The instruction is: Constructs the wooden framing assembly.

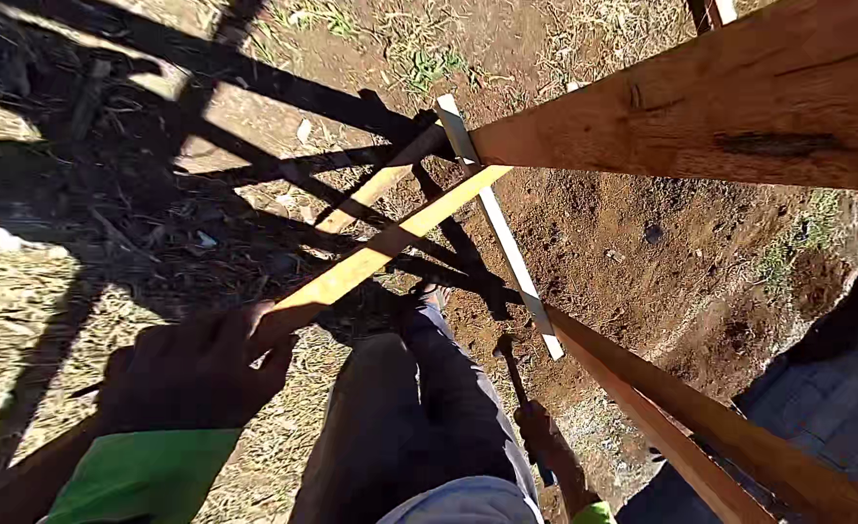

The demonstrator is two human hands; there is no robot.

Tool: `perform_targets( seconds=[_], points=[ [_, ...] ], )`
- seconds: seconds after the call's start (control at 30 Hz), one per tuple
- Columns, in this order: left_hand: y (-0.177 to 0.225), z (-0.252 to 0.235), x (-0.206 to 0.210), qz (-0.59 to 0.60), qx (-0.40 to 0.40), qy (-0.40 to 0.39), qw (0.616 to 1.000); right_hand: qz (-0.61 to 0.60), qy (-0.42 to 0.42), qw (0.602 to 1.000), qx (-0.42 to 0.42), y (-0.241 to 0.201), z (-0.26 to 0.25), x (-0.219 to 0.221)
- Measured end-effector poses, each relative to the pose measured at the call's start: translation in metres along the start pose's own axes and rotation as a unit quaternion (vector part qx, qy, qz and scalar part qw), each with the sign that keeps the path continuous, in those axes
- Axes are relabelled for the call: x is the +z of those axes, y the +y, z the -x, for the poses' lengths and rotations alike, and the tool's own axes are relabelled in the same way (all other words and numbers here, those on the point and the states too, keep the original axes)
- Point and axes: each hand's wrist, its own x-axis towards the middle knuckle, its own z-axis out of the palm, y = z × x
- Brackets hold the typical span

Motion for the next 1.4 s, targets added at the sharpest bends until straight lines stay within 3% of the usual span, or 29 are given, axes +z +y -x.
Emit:
perform_targets(
  seconds=[0.13,0.43,0.5,0.57,0.63,0.7,0.8,1.13,1.27,1.4],
  points=[
    [-0.007,0.008,0.006,-0.018,-0.020,0.018,0.999,-0.018,-0.003,1.000,0.008,-0.032,0.004,-0.002],
    [0.033,-0.008,-0.047,-0.021,-0.076,-0.102,0.992,-0.060,0.009,0.992,0.114,-0.062,0.027,0.002],
    [0.025,-0.003,-0.032,-0.033,-0.074,-0.068,0.994,-0.083,0.015,0.985,0.149,-0.066,0.035,0.010],
    [-0.001,0.011,-0.011,-0.030,-0.022,0.002,0.999,-0.100,0.006,0.980,0.172,-0.078,0.041,0.012],
    [0.013,-0.008,-0.036,-0.005,-0.109,-0.116,0.987,-0.115,-0.012,0.977,0.180,-0.095,0.041,0.011],
    [0.007,-0.014,-0.043,0.023,-0.103,-0.152,0.983,-0.120,-0.020,0.975,0.183,-0.111,0.042,0.012],
    [0.018,-0.036,-0.071,0.055,-0.093,-0.229,0.967,-0.114,-0.032,0.977,0.175,-0.140,0.047,0.015],
    [0.022,-0.043,-0.072,0.058,-0.110,-0.222,0.967,-0.110,-0.035,0.992,0.045,-0.205,0.043,0.011],
    [0.015,-0.031,-0.049,0.017,-0.035,-0.142,0.989,-0.109,-0.012,0.994,0.003,-0.191,0.044,0.013],
    [0.019,-0.028,-0.045,0.001,0.009,-0.114,0.994,-0.143,0.001,0.990,-0.010,-0.143,0.041,0.019]
  ],
)
